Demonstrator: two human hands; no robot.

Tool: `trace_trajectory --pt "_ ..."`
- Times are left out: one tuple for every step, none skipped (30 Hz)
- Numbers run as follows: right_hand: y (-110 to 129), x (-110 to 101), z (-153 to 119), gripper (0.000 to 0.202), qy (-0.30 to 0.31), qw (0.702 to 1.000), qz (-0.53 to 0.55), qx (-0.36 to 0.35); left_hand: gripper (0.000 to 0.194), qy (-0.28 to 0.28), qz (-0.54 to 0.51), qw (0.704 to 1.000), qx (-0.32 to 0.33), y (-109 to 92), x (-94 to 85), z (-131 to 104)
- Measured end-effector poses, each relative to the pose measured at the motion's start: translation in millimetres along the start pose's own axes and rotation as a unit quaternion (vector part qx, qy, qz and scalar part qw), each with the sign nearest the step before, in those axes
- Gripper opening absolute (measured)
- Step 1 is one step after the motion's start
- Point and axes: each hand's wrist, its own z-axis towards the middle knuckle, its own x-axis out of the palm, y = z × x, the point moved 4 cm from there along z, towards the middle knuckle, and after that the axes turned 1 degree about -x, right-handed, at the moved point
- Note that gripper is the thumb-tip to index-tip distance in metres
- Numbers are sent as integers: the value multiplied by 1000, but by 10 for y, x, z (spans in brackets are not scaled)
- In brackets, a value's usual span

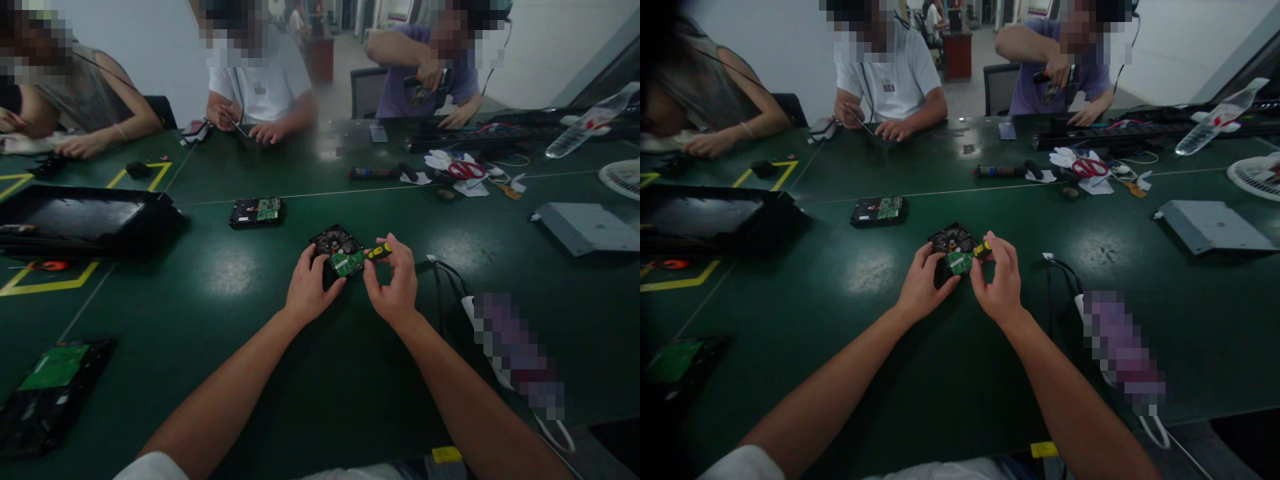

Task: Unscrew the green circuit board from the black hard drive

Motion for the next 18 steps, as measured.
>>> trace_trajectory --pt "3 -3 1 79 -4 1000 -8 -1 58 1 0 1000 2 1 1 0" --pt "8 -6 2 78 -9 1000 -18 -4 57 1 1 1000 3 2 1 1" --pt "12 -9 3 78 -13 1000 -25 -7 55 1 1 1000 3 3 0 1" --pt "15 -10 4 78 -16 999 -28 -9 55 1 0 1000 4 3 -1 1" --pt "15 -7 3 78 -15 1000 -25 -8 54 1 0 1000 3 3 -1 1" --pt "11 -1 1 77 -10 1000 -18 -5 54 2 1 1000 3 3 -1 0" --pt "5 6 -2 77 -4 1000 -9 0 54 2 1 1000 3 4 0 0" --pt "-1 13 -5 77 2 1000 -3 5 55 1 2 1000 4 6 2 0" --pt "-6 16 -7 77 5 1000 1 9 55 0 3 1000 4 8 5 0" --pt "-9 15 -9 77 5 1000 -1 10 55 -2 3 1000 5 12 9 0" --pt "-9 10 -9 77 1 1000 -7 8 55 -4 4 1000 5 17 15 0" --pt "-6 3 -8 77 -4 1000 -15 4 55 -3 5 1000 5 22 22 1" --pt "-2 -2 -7 78 -7 1000 -23 0 55 -2 5 1000 5 28 29 2" --pt "3 -6 -5 79 -9 1000 -27 -5 55 -1 5 1000 4 33 36 3" --pt "7 -6 -4 80 -8 1000 -26 -9 56 -1 5 1000 3 36 40 4" --pt "10 -3 -4 80 -6 1000 -19 -10 56 -2 4 1000 3 37 41 4" --pt "12 3 -5 81 -2 1000 -9 -9 56 -3 3 1000 4 36 40 3" --pt "13 10 -5 81 2 1000 2 -6 55 -4 3 1000 4 33 37 1"
